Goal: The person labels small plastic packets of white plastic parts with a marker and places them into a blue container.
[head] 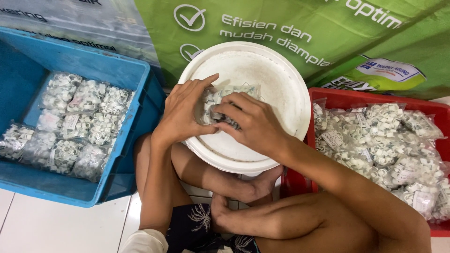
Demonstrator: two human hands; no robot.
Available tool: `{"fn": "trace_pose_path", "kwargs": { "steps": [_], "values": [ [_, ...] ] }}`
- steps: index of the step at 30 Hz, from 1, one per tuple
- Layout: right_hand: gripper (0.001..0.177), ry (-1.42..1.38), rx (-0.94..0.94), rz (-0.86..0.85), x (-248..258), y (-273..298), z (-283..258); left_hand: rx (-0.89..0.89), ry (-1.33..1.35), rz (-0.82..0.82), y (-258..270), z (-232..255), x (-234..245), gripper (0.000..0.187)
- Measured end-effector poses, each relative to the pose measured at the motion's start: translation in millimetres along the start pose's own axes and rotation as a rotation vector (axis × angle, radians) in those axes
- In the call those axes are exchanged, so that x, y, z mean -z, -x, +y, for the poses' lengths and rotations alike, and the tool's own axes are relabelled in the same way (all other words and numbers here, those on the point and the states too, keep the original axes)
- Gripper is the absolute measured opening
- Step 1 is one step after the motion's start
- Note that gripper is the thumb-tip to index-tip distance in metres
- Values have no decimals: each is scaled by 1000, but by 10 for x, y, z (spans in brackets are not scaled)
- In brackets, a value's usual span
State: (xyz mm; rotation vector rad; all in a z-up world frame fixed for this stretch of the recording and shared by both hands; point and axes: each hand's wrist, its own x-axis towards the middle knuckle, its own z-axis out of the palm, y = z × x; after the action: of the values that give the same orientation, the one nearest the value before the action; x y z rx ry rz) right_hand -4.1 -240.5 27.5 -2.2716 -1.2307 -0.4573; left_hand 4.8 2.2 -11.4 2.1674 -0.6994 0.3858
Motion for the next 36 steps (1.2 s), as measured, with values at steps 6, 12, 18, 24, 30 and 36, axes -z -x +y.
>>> {"fn": "trace_pose_path", "kwargs": {
  "steps": [6,12,18,24,30,36],
  "values": [
    [27,-58,42,10,-45,-77,-23,-46,-40,-26,2,-32,-1,121],
    [23,2,-29,-117,394,71,86,30,30,-18,-45,108,71,114],
    [23,-22,-155,-197,653,74,160,32,25,-5,-35,101,57,113],
    [25,19,-96,-85,259,175,189,32,14,-8,-27,94,40,115],
    [21,11,-16,-120,435,81,67,43,12,-12,-25,120,59,114],
    [22,-148,-230,-231,607,170,347,53,21,-16,-36,111,55,113]
  ]
}}
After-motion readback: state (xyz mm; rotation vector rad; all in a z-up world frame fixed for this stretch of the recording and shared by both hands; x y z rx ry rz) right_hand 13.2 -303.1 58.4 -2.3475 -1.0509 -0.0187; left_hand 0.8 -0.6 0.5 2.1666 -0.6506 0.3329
